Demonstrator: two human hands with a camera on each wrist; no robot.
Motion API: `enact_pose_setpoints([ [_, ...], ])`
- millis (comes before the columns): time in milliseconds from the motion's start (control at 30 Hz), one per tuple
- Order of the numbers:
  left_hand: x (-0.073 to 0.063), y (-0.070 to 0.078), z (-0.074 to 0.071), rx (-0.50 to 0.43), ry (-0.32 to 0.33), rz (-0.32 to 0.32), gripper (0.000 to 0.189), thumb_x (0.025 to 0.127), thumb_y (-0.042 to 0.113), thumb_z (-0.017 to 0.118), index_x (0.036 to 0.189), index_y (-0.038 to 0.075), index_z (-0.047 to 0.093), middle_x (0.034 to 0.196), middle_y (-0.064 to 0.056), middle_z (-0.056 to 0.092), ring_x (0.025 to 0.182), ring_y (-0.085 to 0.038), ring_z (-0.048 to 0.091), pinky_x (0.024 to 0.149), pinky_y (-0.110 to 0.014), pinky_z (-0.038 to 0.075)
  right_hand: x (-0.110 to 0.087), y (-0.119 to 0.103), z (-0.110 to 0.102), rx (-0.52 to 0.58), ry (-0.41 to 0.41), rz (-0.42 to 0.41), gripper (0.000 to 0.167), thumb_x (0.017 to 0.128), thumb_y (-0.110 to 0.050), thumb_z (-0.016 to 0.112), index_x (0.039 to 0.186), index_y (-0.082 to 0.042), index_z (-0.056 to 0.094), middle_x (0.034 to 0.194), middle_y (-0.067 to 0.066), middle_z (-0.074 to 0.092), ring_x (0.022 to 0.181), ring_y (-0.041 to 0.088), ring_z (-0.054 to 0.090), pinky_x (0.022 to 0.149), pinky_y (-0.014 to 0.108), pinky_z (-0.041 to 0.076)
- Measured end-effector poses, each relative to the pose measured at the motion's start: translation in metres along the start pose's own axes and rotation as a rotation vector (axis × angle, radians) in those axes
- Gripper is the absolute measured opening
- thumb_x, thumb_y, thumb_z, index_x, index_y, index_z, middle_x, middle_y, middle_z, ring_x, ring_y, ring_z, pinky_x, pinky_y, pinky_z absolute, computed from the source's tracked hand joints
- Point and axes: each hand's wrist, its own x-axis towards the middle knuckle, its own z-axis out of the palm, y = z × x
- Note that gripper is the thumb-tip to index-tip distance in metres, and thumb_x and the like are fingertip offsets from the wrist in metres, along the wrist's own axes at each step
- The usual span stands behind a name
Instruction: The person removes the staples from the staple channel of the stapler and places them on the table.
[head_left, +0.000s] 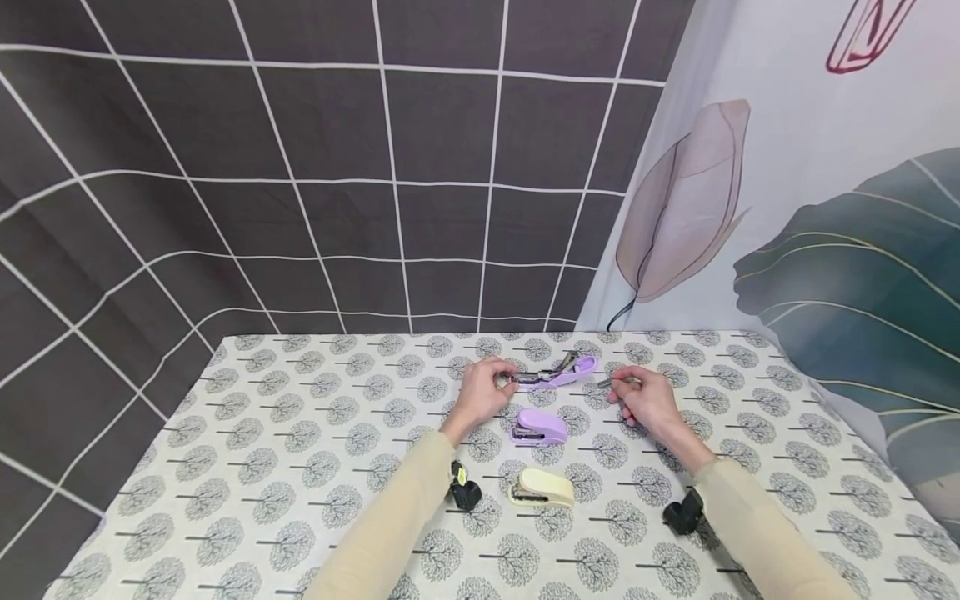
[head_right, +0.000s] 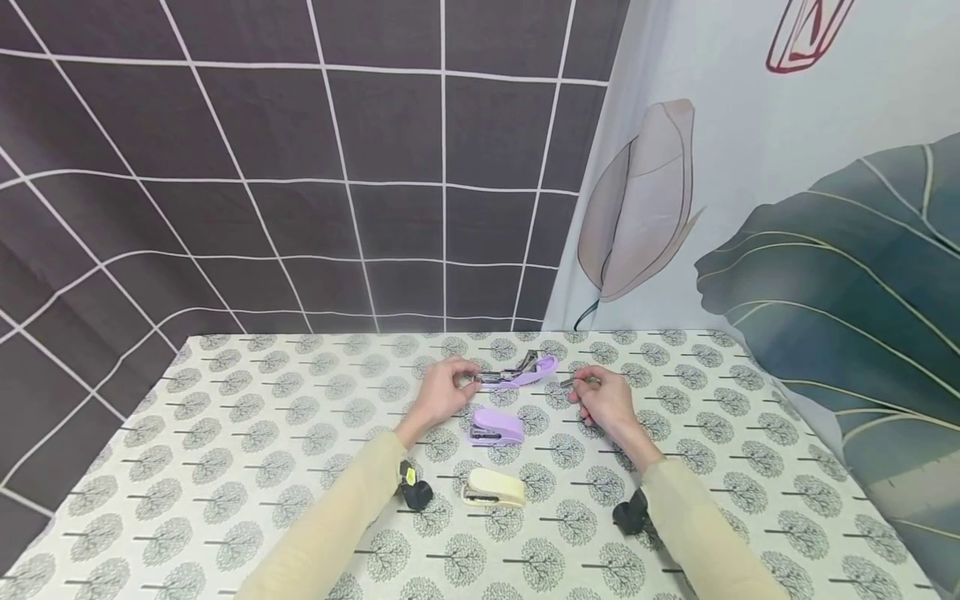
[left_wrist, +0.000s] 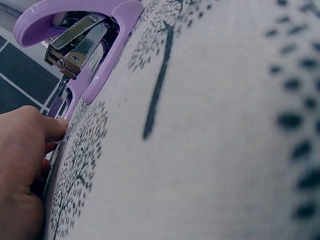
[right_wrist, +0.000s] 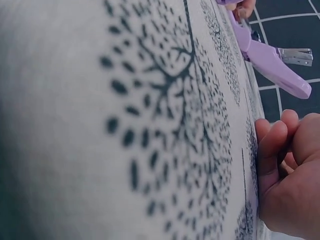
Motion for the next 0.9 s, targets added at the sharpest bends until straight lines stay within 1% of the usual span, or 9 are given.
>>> enact_pose_setpoints([
  [200, 0.0003, -0.0001, 0.0002, -0.004, 0.002, 0.001, 0.027, 0.087, 0.005, 0.074, 0.113, 0.007, 0.072, 0.112, -0.002, 0.068, 0.071, -0.009, 0.051, 0.083, -0.036, 0.041, 0.0010, -0.0022, -0.0013, -0.029, -0.023, 0.011, 0.024, 0.100, -0.002, 0.052, 0.122, 0.008, 0.055, 0.079, 0.010, 0.068, 0.052, 0.011, 0.055, 0.045, 0.028, 0.050],
  [267, 0.0002, 0.0001, 0.0001, -0.005, 0.000, -0.004, 0.027, 0.087, 0.005, 0.074, 0.114, 0.007, 0.072, 0.112, -0.001, 0.068, 0.072, -0.009, 0.051, 0.083, -0.035, 0.041, 0.0010, -0.0027, -0.0017, -0.035, -0.028, 0.016, 0.024, 0.100, -0.002, 0.051, 0.122, 0.008, 0.055, 0.079, 0.010, 0.067, 0.052, 0.011, 0.055, 0.045, 0.029, 0.050],
  [500, -0.0002, 0.0000, 0.0006, 0.009, 0.009, 0.012, 0.027, 0.086, 0.005, 0.075, 0.113, 0.007, 0.073, 0.113, -0.002, 0.068, 0.070, -0.009, 0.051, 0.085, -0.037, 0.041, 0.0007, -0.0007, -0.0015, -0.042, -0.039, 0.041, 0.022, 0.097, 0.000, 0.054, 0.118, 0.006, 0.057, 0.077, 0.011, 0.066, 0.050, 0.013, 0.055, 0.044, 0.030, 0.050],
  [533, -0.0004, -0.0001, 0.0007, 0.008, 0.009, 0.012, 0.027, 0.086, 0.005, 0.075, 0.113, 0.007, 0.073, 0.113, -0.002, 0.068, 0.069, -0.009, 0.051, 0.085, -0.037, 0.041, 0.0007, -0.0005, -0.0014, -0.046, -0.042, 0.032, 0.022, 0.096, 0.000, 0.054, 0.118, 0.007, 0.057, 0.076, 0.011, 0.066, 0.050, 0.013, 0.055, 0.044, 0.030, 0.050],
  [700, 0.0000, -0.0008, 0.0013, 0.016, 0.015, 0.016, 0.027, 0.086, 0.006, 0.075, 0.113, 0.007, 0.073, 0.112, -0.001, 0.068, 0.069, -0.009, 0.050, 0.085, -0.037, 0.040, 0.0014, -0.0001, -0.0013, -0.056, -0.030, 0.029, 0.023, 0.094, 0.000, 0.056, 0.116, 0.007, 0.058, 0.075, 0.011, 0.066, 0.049, 0.014, 0.055, 0.043, 0.031, 0.050],
  [900, 0.0008, -0.0009, 0.0016, 0.020, 0.019, 0.029, 0.027, 0.086, 0.006, 0.075, 0.113, 0.007, 0.073, 0.111, -0.001, 0.069, 0.068, -0.009, 0.050, 0.085, -0.037, 0.040, 0.0013, -0.0010, -0.0021, -0.063, -0.023, 0.027, 0.024, 0.095, 0.000, 0.056, 0.118, 0.008, 0.058, 0.075, 0.011, 0.066, 0.049, 0.013, 0.055, 0.043, 0.031, 0.050],
])
